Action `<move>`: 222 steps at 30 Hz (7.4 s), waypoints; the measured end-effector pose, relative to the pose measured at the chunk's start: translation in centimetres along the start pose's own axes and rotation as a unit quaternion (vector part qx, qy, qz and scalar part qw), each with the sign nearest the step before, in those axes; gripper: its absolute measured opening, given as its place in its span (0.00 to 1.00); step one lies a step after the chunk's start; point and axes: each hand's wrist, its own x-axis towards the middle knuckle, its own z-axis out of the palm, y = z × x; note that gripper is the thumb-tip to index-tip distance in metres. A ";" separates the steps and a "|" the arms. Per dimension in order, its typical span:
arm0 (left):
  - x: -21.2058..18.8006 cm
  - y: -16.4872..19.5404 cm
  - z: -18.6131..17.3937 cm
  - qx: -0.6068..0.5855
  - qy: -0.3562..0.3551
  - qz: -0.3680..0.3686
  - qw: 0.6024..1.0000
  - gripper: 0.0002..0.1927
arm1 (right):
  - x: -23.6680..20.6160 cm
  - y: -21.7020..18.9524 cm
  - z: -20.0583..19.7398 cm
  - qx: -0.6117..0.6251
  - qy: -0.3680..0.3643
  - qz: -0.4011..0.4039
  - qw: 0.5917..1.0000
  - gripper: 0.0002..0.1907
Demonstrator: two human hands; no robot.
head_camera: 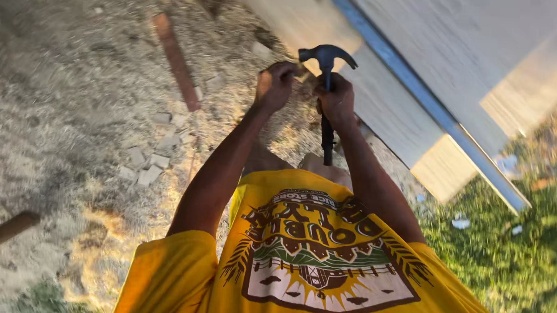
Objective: The person positions a metal angle bar on a plywood sheet and hammers nails along it, then uses a tape measure to take measurements and marks the plywood with a pencil. A hand saw rests on the work surface nearby.
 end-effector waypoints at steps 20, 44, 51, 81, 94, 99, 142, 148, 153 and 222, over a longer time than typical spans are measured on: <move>12.5 -6.3 -34.7 0.136 0.190 -0.142 0.962 0.08 | 16.9 -17.9 38.4 0.218 -0.244 -0.024 0.945 0.14; 38.2 -29.6 -66.7 -0.219 0.031 -0.254 0.942 0.08 | 36.0 -34.9 70.2 0.288 -0.302 0.040 0.908 0.09; 46.0 -36.2 -77.1 -0.252 -0.071 -0.219 0.940 0.07 | 38.9 -40.6 80.6 0.386 -0.237 0.112 0.884 0.08; 88.9 -53.9 -82.4 0.003 -0.373 -0.075 0.925 0.18 | 71.1 -56.7 92.6 0.228 0.174 0.098 0.953 0.12; 104.2 -61.9 -80.1 0.259 -0.456 0.197 0.828 0.39 | 76.1 -55.2 96.9 -0.137 0.417 0.144 0.887 0.17; 104.6 -62.6 -77.4 0.271 -0.468 0.249 0.804 0.39 | 77.3 -53.7 96.8 -0.130 0.398 0.116 0.900 0.15; 102.4 -68.7 -79.1 0.151 -0.540 0.313 0.767 0.32 | 79.4 -51.2 102.7 -0.151 0.425 0.134 0.883 0.13; 102.6 -68.4 -80.0 0.150 -0.554 0.284 0.768 0.33 | 79.5 -51.4 103.2 -0.153 0.418 0.146 0.884 0.13; 102.9 -68.7 -80.8 0.139 -0.555 0.278 0.771 0.34 | 79.8 -52.4 103.8 -0.146 0.411 0.165 0.885 0.13; 100.7 -68.5 -80.8 0.067 -0.380 0.214 0.897 0.08 | 82.0 -53.4 106.0 -0.236 0.297 0.271 0.885 0.12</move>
